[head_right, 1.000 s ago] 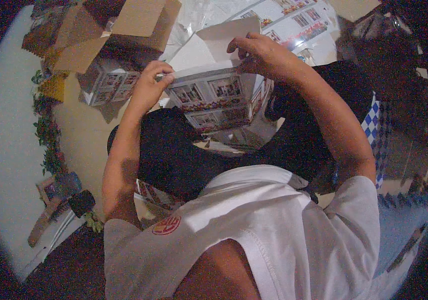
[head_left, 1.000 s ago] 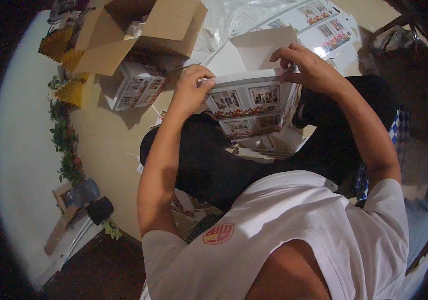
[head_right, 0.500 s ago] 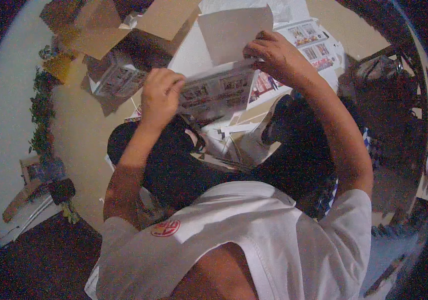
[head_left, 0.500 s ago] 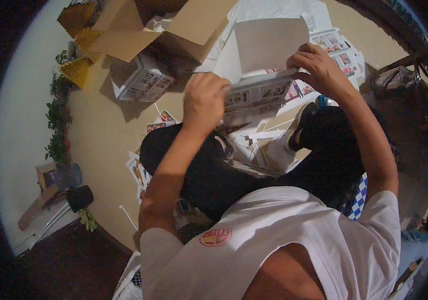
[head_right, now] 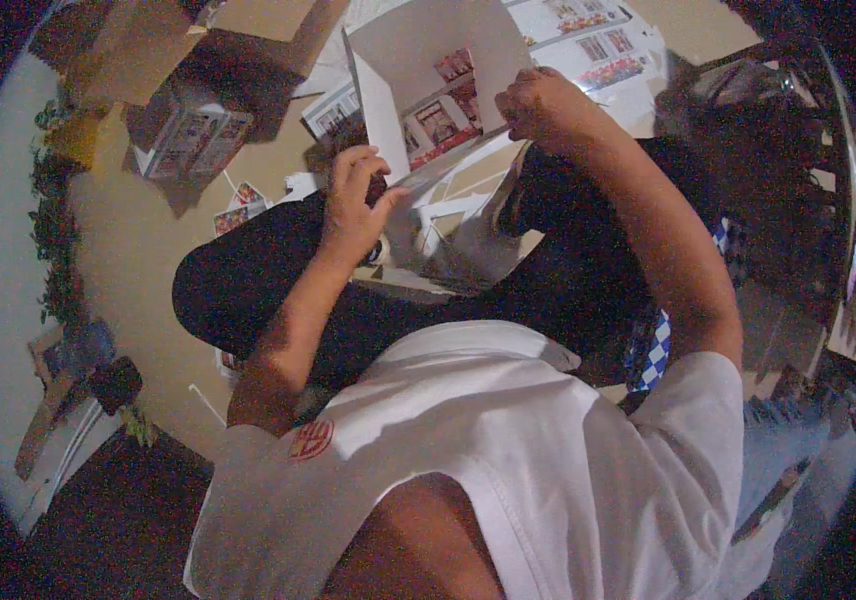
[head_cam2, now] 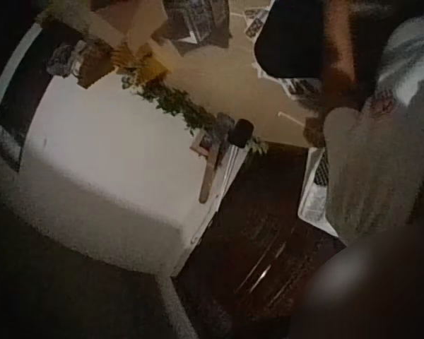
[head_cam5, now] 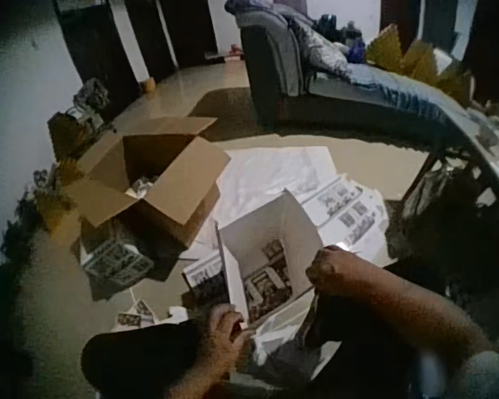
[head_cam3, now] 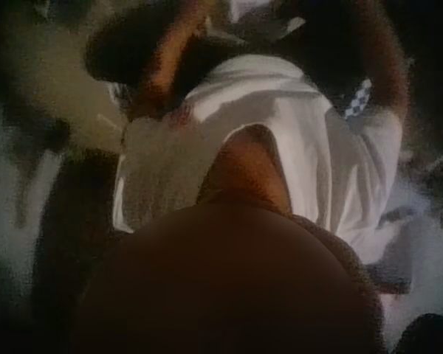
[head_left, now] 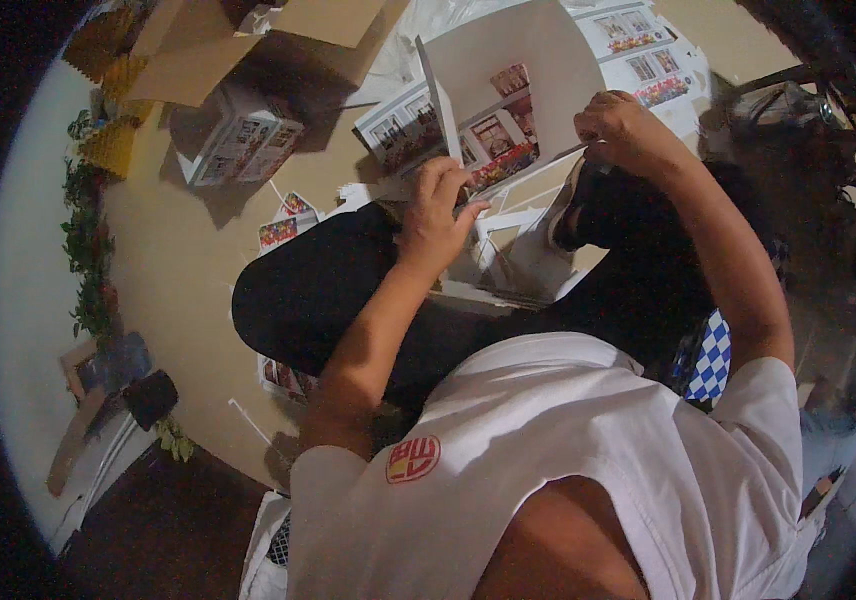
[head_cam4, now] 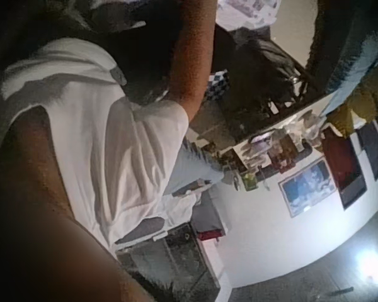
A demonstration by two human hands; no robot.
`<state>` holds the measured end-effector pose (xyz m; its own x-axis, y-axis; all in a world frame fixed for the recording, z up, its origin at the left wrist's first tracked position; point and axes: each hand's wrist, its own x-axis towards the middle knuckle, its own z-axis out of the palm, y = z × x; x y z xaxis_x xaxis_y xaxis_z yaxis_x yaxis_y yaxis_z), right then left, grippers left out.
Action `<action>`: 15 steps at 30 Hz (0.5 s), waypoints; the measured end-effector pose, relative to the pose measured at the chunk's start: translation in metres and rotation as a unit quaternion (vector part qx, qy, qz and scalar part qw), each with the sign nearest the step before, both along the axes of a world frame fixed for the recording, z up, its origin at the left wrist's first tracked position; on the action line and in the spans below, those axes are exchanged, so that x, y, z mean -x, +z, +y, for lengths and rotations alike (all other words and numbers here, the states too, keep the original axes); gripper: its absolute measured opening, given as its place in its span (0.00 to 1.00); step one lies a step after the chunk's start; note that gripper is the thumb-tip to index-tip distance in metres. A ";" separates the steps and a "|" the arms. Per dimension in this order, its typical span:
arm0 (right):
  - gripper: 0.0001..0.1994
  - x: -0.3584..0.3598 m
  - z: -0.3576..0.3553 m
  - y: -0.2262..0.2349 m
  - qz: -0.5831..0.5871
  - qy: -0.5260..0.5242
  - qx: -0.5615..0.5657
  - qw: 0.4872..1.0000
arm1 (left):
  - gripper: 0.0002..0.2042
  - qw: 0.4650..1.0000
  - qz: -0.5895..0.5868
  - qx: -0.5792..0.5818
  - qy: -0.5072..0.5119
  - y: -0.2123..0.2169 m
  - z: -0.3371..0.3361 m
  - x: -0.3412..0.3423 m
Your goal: The person assembles small paper boxes by folding printed panels and securing edges with adhesive tape. They repeatedly pick up flat sheets, fold them into box shapes, and apply tape to hold the structure together.
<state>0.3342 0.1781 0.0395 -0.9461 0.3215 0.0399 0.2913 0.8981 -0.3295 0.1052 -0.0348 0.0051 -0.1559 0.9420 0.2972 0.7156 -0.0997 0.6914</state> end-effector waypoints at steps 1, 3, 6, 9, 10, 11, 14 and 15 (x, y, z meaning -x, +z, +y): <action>0.07 -0.001 0.002 -0.005 0.023 0.001 0.021 1.000 | 0.21 0.999 0.028 -0.004 -0.017 0.002 -0.003 0.003; 0.07 0.003 0.003 -0.007 0.036 -0.001 0.022 0.999 | 0.17 0.999 0.026 -0.031 -0.011 0.004 -0.002 0.004; 0.06 0.006 0.003 -0.006 0.030 -0.005 0.029 0.999 | 0.14 0.999 0.018 -0.026 -0.030 0.002 0.000 0.009; 0.06 0.006 0.005 -0.008 0.013 -0.006 0.048 0.999 | 0.11 0.998 0.038 -0.016 -0.046 0.001 0.001 0.013; 0.06 0.006 0.006 -0.009 0.007 -0.006 0.056 0.998 | 0.10 0.997 0.050 -0.016 -0.048 0.001 0.001 0.013; 0.06 0.005 0.007 -0.011 0.007 -0.015 0.057 0.998 | 0.09 0.998 0.051 -0.020 -0.040 0.002 0.002 0.011; 0.06 0.004 0.007 -0.016 -0.010 -0.041 0.060 0.997 | 0.07 0.998 0.052 -0.033 -0.028 0.007 0.007 0.007; 0.06 0.004 0.007 -0.015 -0.028 -0.049 0.060 0.997 | 0.06 0.997 0.053 -0.039 -0.033 0.007 0.008 0.006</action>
